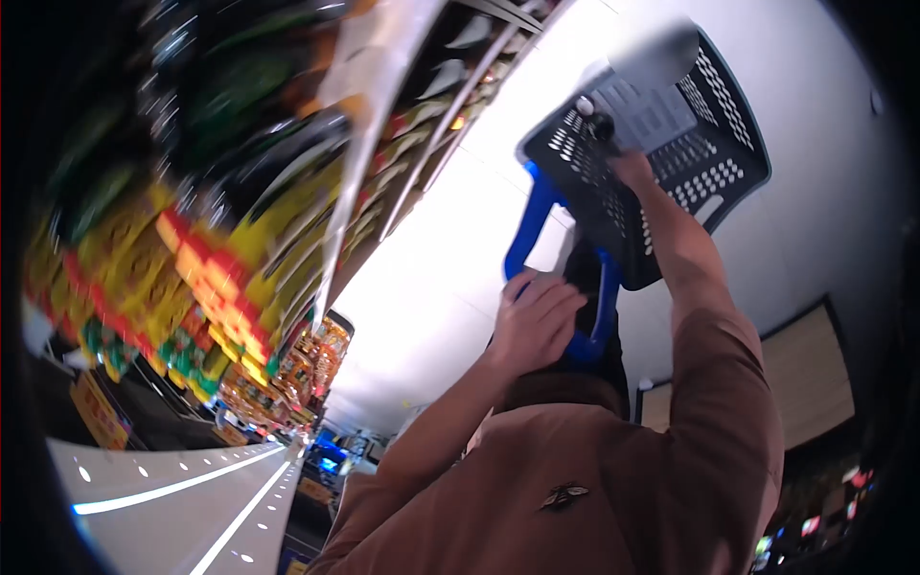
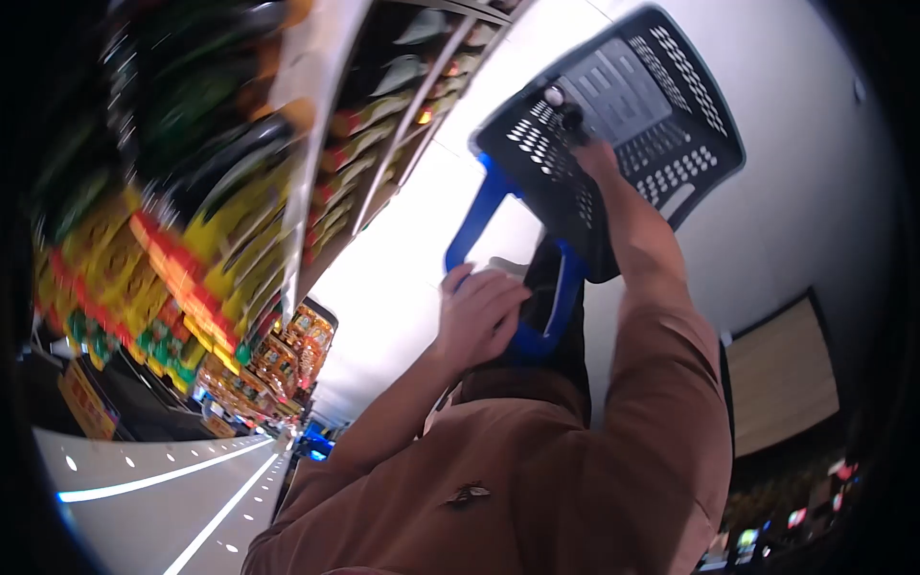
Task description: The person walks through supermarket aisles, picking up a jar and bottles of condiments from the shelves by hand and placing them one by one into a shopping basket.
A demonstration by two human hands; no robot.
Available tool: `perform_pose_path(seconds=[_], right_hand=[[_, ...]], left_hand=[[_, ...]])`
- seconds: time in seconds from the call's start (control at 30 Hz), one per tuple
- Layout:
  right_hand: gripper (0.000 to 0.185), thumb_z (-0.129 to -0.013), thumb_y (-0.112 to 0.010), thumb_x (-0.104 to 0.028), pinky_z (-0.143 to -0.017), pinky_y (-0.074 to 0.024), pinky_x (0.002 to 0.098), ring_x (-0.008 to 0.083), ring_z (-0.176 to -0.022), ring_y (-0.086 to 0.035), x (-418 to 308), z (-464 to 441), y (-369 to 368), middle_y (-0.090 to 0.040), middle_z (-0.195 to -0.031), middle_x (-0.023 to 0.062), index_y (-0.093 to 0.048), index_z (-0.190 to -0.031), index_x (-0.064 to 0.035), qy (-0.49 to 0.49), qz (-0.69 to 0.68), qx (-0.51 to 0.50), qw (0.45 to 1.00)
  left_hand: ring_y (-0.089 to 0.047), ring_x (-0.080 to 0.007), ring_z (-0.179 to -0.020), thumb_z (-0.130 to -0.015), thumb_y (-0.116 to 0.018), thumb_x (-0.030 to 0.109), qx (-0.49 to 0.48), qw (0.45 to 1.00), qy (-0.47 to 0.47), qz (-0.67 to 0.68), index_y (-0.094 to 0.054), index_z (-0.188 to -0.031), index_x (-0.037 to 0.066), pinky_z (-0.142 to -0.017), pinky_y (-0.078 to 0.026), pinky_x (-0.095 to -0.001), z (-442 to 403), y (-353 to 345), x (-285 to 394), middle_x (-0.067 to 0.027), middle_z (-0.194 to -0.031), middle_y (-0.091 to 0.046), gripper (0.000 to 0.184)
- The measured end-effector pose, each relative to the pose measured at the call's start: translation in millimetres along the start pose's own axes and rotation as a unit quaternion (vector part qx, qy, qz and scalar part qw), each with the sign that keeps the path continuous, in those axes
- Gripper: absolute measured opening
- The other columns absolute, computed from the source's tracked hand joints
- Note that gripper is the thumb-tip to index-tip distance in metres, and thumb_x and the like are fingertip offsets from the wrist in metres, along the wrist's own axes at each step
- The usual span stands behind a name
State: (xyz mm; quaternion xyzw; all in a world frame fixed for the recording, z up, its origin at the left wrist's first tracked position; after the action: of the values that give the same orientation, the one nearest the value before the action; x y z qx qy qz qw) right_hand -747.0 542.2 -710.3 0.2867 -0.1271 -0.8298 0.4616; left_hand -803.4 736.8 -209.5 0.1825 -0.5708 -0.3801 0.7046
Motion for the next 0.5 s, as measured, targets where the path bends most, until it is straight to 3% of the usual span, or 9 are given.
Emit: perform_pose_path(seconds=[0.03,0.07,0.13,0.2,0.23,0.33,0.4,0.47,0.5], right_hand=[[0.035,-0.083,-0.072,-0.037,-0.071,-0.0534,0.0386,0.0239,-0.072,-0.070,5,0,-13,-0.071,-0.077,0.0127,-0.074,-0.094,-0.0033,0.024,0.009,-0.034,0.999],[0.025,-0.087,-0.069,-0.028,-0.062,-0.0525,0.0367,0.0202,-0.062,-0.067,-48,77,43,-0.069,-0.072,0.0105,-0.073,-0.088,-0.0031,-0.061,-0.034,-0.088,0.994],[0.018,-0.087,-0.068,-0.018,-0.046,-0.0452,0.0330,0.0178,-0.051,-0.060,-36,90,30,-0.064,-0.066,0.0082,-0.068,-0.080,-0.0021,-0.003,-0.231,-0.097,0.968],[0.023,-0.089,-0.070,-0.023,-0.046,-0.0458,0.0283,0.0135,-0.056,-0.061,-59,138,45,-0.065,-0.072,0.0054,-0.069,-0.096,-0.0012,0.010,-0.232,-0.115,0.966],[0.025,-0.090,-0.070,-0.026,-0.047,-0.0458,0.0269,0.0123,-0.058,-0.061,-87,177,60,-0.065,-0.074,0.0046,-0.069,-0.097,-0.0020,0.034,-0.236,-0.114,0.964],[0.029,-0.092,-0.070,-0.031,-0.048,-0.0462,0.0249,0.0101,-0.062,-0.061,-150,275,80,-0.065,-0.079,0.0023,-0.068,-0.098,-0.0033,0.094,-0.265,-0.116,0.953],[0.035,-0.094,-0.068,-0.037,-0.049,-0.0471,0.0245,0.0101,-0.061,-0.061,-162,297,74,-0.066,-0.079,0.0025,-0.068,-0.100,-0.0032,0.136,-0.260,-0.124,0.948],[0.038,-0.096,-0.065,-0.040,-0.049,-0.0472,0.0243,0.0101,-0.061,-0.061,-175,325,70,-0.067,-0.078,0.0037,-0.068,-0.100,-0.0033,0.171,-0.257,-0.116,0.944],[0.048,-0.096,-0.062,-0.051,-0.051,-0.0473,0.0237,0.0135,-0.060,-0.063,-195,368,74,-0.066,-0.074,0.0054,-0.066,-0.099,-0.0038,0.135,-0.284,-0.124,0.941]], left_hand=[[-0.060,-0.0239,-0.114,-0.077,-0.069,0.007,0.026,0.999,-0.003,0.028,-0.070,-0.105,0.011,-0.103,-0.037,-0.0450,2,11,2,-0.0051,-0.114,-0.068,0.028],[-0.058,-0.0293,-0.118,-0.078,-0.068,0.006,0.053,0.996,-0.014,0.068,-0.069,-0.107,0.007,-0.105,-0.039,-0.0478,7,26,3,-0.0087,-0.117,-0.066,0.029],[-0.056,-0.0337,-0.121,-0.078,-0.067,0.004,0.141,0.986,-0.011,0.090,-0.067,-0.110,0.005,-0.107,-0.040,-0.0480,28,62,4,-0.0117,-0.122,-0.064,0.032],[-0.055,-0.0359,-0.123,-0.078,-0.066,0.003,0.180,0.974,0.066,0.119,-0.067,-0.112,0.004,-0.108,-0.040,-0.0457,67,85,-13,-0.0137,-0.126,-0.062,0.034],[-0.057,-0.0335,-0.121,-0.081,-0.066,0.004,0.215,0.963,0.096,0.128,-0.066,-0.112,0.004,-0.106,-0.043,-0.0421,93,92,-26,-0.0138,-0.124,-0.064,0.031],[-0.061,-0.0276,-0.116,-0.085,-0.066,0.007,0.193,0.903,0.288,0.253,-0.066,-0.113,0.004,-0.100,-0.047,-0.0391,196,50,-111,-0.0120,-0.121,-0.066,0.028],[-0.064,-0.0218,-0.107,-0.087,-0.067,0.009,0.216,0.871,0.284,0.339,-0.066,-0.114,0.002,-0.095,-0.050,-0.0359,241,27,-144,-0.0105,-0.116,-0.070,0.027],[-0.066,-0.0209,-0.102,-0.089,-0.063,0.008,0.211,0.796,0.408,0.395,-0.065,-0.116,0.001,-0.092,-0.051,-0.0344,332,-16,-201,-0.0114,-0.110,-0.071,0.028],[-0.068,-0.0208,-0.098,-0.092,-0.060,0.010,0.226,0.746,0.439,0.446,-0.064,-0.118,0.000,-0.089,-0.052,-0.0330,383,-34,-220,-0.0124,-0.103,-0.073,0.028]])
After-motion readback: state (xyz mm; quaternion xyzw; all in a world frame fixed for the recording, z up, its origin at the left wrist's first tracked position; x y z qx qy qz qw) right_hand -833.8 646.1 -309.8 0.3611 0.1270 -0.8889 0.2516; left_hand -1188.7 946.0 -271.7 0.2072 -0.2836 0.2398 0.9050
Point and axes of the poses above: each hand's wrist, its own z-axis away from the middle knuckle, its own y-axis out of the back of the hand, x = y × z, the point moved 9 cm from there along -z, towards the middle knuckle
